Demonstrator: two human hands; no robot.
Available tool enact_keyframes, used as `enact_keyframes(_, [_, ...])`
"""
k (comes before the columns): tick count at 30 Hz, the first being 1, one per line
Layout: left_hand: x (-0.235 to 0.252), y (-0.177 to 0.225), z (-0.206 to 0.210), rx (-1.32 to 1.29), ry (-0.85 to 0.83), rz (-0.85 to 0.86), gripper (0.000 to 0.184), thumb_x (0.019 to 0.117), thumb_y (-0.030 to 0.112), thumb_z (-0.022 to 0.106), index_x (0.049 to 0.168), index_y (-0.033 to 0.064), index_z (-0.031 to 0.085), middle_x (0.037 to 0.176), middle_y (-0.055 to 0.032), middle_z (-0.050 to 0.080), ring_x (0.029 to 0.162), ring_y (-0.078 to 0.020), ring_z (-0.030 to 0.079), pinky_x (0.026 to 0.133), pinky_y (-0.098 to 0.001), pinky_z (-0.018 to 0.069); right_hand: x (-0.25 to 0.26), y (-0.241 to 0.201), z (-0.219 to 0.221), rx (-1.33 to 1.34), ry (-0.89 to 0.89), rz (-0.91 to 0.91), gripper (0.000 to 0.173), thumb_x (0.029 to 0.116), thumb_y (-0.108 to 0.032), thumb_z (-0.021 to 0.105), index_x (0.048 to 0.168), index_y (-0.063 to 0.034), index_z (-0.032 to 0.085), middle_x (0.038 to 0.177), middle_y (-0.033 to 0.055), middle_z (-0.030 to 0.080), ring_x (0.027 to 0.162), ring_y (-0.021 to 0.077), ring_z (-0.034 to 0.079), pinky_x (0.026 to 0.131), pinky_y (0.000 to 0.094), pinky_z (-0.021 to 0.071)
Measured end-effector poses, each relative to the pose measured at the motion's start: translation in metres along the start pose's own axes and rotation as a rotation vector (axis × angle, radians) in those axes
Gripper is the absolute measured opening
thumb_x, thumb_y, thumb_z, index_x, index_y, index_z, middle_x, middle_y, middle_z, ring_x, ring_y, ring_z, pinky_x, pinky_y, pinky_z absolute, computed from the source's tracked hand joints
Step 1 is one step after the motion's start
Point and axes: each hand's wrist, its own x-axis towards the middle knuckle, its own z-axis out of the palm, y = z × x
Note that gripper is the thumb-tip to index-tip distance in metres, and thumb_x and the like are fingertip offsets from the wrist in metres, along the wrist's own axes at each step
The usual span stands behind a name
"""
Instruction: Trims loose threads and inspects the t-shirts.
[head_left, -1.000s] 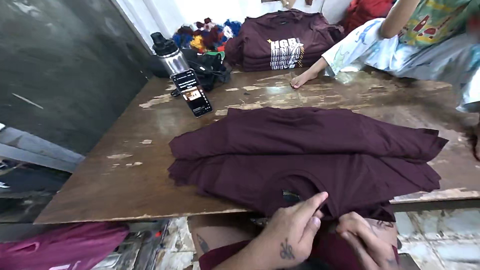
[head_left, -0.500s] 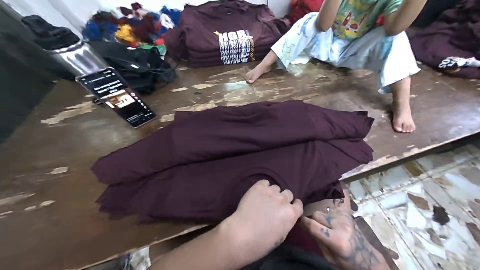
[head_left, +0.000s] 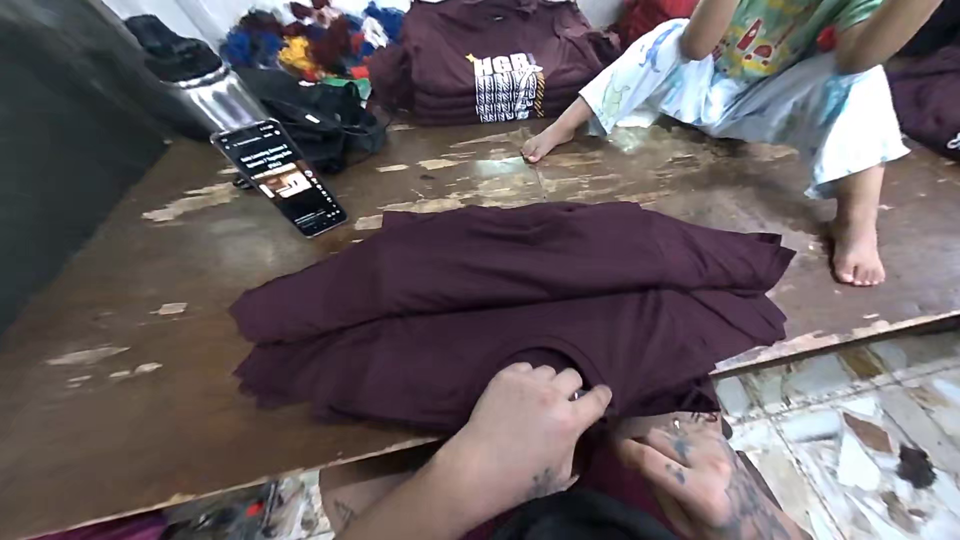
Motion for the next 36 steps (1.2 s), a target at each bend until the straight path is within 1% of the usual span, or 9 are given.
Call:
enact_keyframes(4, [-0.013,-0.006,0.01,-0.18,0.179,-0.3,0.035,0.0932,0.033,0.061,0.113,0.0076,0.075,0.084,-0.0097,0.07,0.067,-0.0241,0.068,0.054,-0.0418,0.0541,0.01,0.012,-0.013,0.07,0.026,0.076,0.043,0.1068,-0.046,0.048,0.094,-0.0132,0.072,0.071,0.0012,0.065,0.065,0.0112,0.063,0.061,0.0251,0.0535])
enact_keyframes(8, [-0.02,0.015,0.051,-0.179,0.116,-0.311,0.023,0.0797,0.024,0.077,0.098,0.0106,0.078,0.084,-0.0059,0.074,0.072,-0.0219,0.073,0.057,-0.0446,0.0589,0.057,0.045,-0.001,0.111,-0.009,0.068,0.037,0.0986,-0.011,0.048,0.127,-0.0229,0.069,0.121,0.0211,0.066,0.092,0.0284,0.07,0.075,0.0408,0.059])
enact_keyframes(11, [-0.022,0.014,0.069,-0.275,0.203,-0.168,0.008,0.0786,0.014,0.074,0.087,0.014,0.075,0.089,-0.004,0.067,0.078,-0.0166,0.068,0.061,-0.0332,0.0581,0.062,0.056,0.011,0.144,-0.213,-0.026,0.03,0.0831,-0.005,0.064,0.107,-0.0191,0.076,0.136,0.0251,0.061,0.109,0.0424,0.068,0.08,0.0576,0.0577])
enact_keyframes(14, [-0.023,0.008,0.061,-0.459,0.144,-0.24,0.01,0.0877,0.013,0.072,0.089,0.0037,0.07,0.081,-0.0086,0.069,0.073,-0.0202,0.07,0.064,-0.0384,0.0577,0.06,0.061,0.0,0.005,-0.248,-0.133,0.008,0.0885,-0.016,0.064,0.092,-0.0103,0.069,0.117,0.0211,0.069,0.096,0.0347,0.073,0.071,0.0479,0.0627])
enact_keyframes(18, [-0.008,0.008,0.04,-0.675,-0.071,-0.519,0.032,0.1049,0.028,0.054,0.107,-0.0007,0.067,0.079,-0.0145,0.067,0.074,-0.0269,0.068,0.07,-0.0473,0.0542,0.048,0.067,0.011,-0.188,0.087,-0.241,0.023,0.0978,-0.02,0.052,0.081,-0.009,0.063,0.074,0.0102,0.068,0.063,0.0203,0.067,0.054,0.0311,0.0545])
enact_keyframes(25, [0.003,0.009,0.028,-0.539,-0.195,-0.454,0.024,0.1021,0.021,0.058,0.1,-0.002,0.066,0.077,-0.0163,0.067,0.075,-0.0313,0.069,0.067,-0.0506,0.0532,0.021,0.057,0.039,-0.123,0.251,-0.054,0.025,0.1035,-0.029,0.052,0.092,-0.0118,0.065,0.082,0.0054,0.069,0.088,0.0163,0.067,0.085,0.0263,0.0525])
enact_keyframes(29, [0.004,0.005,0.028,-0.653,-0.183,-0.493,0.027,0.1059,0.019,0.05,0.101,-0.0031,0.065,0.076,-0.0156,0.067,0.071,-0.0279,0.069,0.068,-0.0464,0.0562,0.02,0.059,0.039,-0.105,0.285,-0.061,0.028,0.1055,-0.03,0.049,0.097,-0.0108,0.067,0.084,0.0059,0.069,0.089,0.0172,0.067,0.086,0.028,0.0531])
enact_keyframes(32, [0.001,0.005,0.03,-0.65,-0.171,-0.483,0.027,0.1057,0.019,0.049,0.101,-0.0027,0.064,0.076,-0.0148,0.067,0.071,-0.0272,0.069,0.067,-0.0463,0.0559,0.018,0.058,0.034,-0.085,0.215,-0.025,0.056,0.1071,-0.057,0.035,0.102,-0.0128,0.069,0.088,0.006,0.068,0.092,0.0174,0.067,0.086,0.0304,0.0528])
enact_keyframes(36, [-0.01,0.012,0.037,-0.638,-0.05,-0.47,0.023,0.1035,0.019,0.052,0.096,-0.0004,0.063,0.071,-0.0103,0.065,0.064,-0.0208,0.067,0.061,-0.0393,0.0551,0.027,0.042,0.03,-0.139,0.116,0.066,0.064,0.1025,-0.066,0.034,0.106,-0.019,0.078,0.072,0.0047,0.06,0.07,0.0213,0.06,0.073,0.0386,0.0496])
